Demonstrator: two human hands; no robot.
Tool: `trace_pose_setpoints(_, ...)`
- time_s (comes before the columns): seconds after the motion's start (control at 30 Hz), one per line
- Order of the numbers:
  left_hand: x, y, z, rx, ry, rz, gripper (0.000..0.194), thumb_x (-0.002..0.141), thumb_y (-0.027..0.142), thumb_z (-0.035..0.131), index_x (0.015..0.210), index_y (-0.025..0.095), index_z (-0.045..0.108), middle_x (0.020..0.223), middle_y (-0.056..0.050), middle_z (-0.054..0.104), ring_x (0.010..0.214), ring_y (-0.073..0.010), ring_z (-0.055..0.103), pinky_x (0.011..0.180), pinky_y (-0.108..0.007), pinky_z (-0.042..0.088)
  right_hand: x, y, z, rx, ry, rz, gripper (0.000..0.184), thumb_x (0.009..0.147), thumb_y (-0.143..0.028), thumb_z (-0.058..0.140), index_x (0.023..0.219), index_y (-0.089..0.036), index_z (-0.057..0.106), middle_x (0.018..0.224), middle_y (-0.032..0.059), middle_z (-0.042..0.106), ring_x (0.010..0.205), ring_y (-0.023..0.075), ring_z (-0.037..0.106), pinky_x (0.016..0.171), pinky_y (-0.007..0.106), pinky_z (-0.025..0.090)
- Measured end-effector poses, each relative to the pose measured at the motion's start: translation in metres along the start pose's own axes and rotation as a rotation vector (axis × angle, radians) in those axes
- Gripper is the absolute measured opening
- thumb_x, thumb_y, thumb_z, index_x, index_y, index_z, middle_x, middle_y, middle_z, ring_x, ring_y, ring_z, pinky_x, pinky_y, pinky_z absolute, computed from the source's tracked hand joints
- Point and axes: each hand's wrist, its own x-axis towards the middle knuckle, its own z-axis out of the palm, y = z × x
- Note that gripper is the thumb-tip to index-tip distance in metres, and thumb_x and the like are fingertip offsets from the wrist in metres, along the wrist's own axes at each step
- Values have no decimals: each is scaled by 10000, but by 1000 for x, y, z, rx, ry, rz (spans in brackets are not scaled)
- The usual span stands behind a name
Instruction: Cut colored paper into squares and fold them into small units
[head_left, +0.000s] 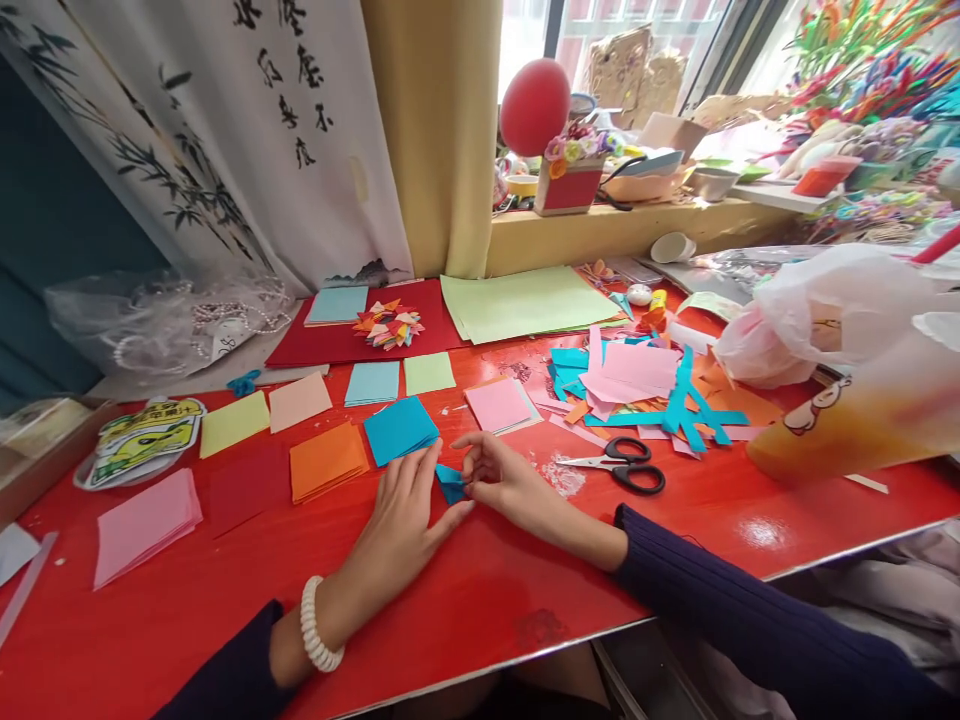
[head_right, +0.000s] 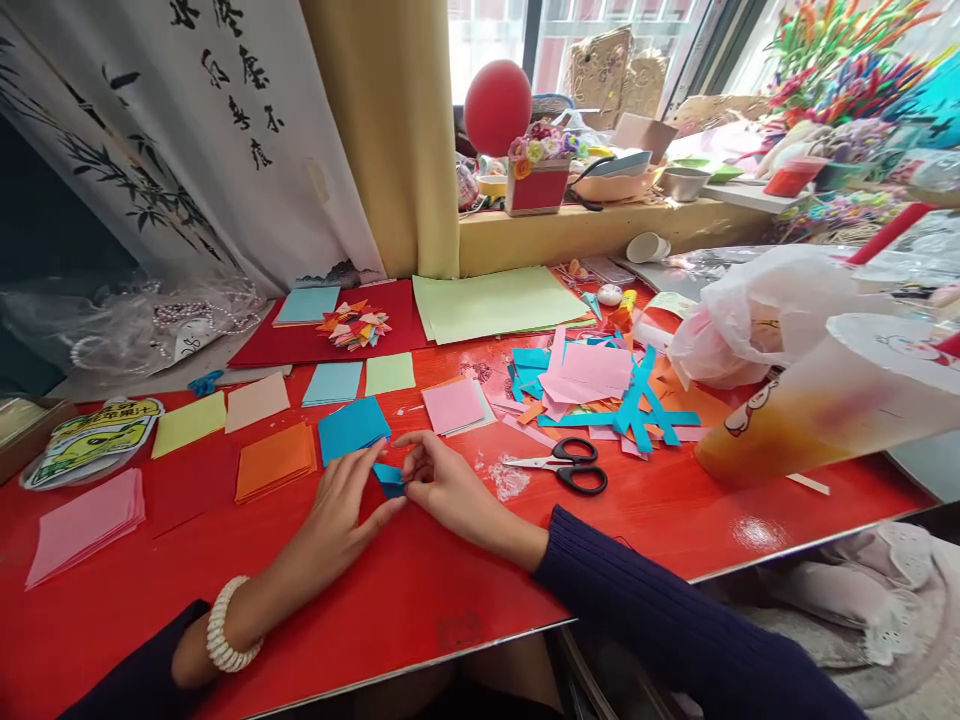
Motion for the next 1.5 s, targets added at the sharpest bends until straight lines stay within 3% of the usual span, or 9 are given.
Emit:
trace_pose_setpoints(0.2, 4, 10, -11, -281, -33, -127, 450, 891, 421, 409, 1301, 253, 329, 1049, -70, 563, 952, -206, 542, 809, -362, 451, 0, -1, -2, 129, -4, -45, 311, 755, -137, 543, 1043, -229, 467, 843, -14, 450, 796, 110, 493, 752, 268, 424)
trace_pose_setpoints(0.37, 4, 11, -16, -406, 10, -123, 360, 884, 365, 446, 1226, 255, 424, 868, -22, 555, 804, -162, 527, 722, -301, 445, 2, 1, -7, -58, 93, -24, 324, 760, -273, 633, 1047, -218, 494, 1020, 35, 510, 976, 148, 494, 834, 302, 425)
trace_pose_setpoints(0.47, 5, 8, -15, -469, 28, -111, 355, 879, 352, 460, 1219, 252, 437, 813, -11, 512, 772, -151, 507, 724, -296, 438, 2, 2, -11, -52, 24, 64, 271, 783, -367, 617, 973, -189, 538, 944, 37, 574, 854, 134, 557, 724, 275, 461)
trace_pose_setpoints(0.57, 6, 6, -12, -554, 62, -101, 373, 876, 322, 472, 1236, 252, 411, 847, -12, 493, 805, -145, 513, 761, -297, 443, 1, 0, -10, 49, -132, 182, 245, 822, -402, 558, 845, -158, 541, 704, 4, 596, 571, 99, 567, 527, 238, 453)
trace_pose_setpoints(0.63, 6, 5, -11, -613, 90, -97, 377, 873, 305, 483, 1236, 247, 398, 905, -20, 503, 847, -140, 528, 797, -298, 450, 0, -3, -8, 97, -188, 223, 251, 812, -402, 571, 811, -154, 534, 652, -4, 605, 509, 96, 569, 496, 236, 458)
trace_pose_setpoints(0.9, 5, 10, -19, -490, 39, -4, 232, 912, 318, 424, 1062, 230, 578, 1037, -38, 566, 1002, -147, 520, 903, -307, 423, -1, -12, -4, 127, -253, 297, 312, 817, -407, 563, 716, -118, 618, 624, 41, 661, 546, 117, 620, 584, 259, 497)
trace_pose_setpoints(1.2, 5, 7, -20, -209, 24, 205, 386, 849, 383, 527, 1206, 241, 497, 1399, -93, 316, 1246, -211, 371, 1027, -406, 358, -3, -13, -6, 150, -243, 282, 306, 773, -422, 612, 664, -139, 654, 609, 26, 644, 552, 115, 586, 591, 259, 480)
trace_pose_setpoints(1.3, 5, 5, -21, -216, -50, 221, 401, 857, 402, 503, 1228, 256, 457, 1379, -75, 397, 1274, -215, 365, 1047, -444, 338, -4, -14, -6, 85, -244, 260, 315, 778, -427, 603, 644, -145, 645, 609, 16, 612, 573, 114, 556, 604, 257, 456)
trace_pose_setpoints(1.5, 2, 5, -20, -295, -103, 209, 395, 875, 343, 499, 1245, 236, 410, 1242, -41, 537, 1138, -150, 506, 966, -321, 424, -4, -20, -4, -29, -264, 223, 286, 812, -398, 566, 653, -164, 608, 645, -7, 563, 653, 121, 523, 652, 259, 413)
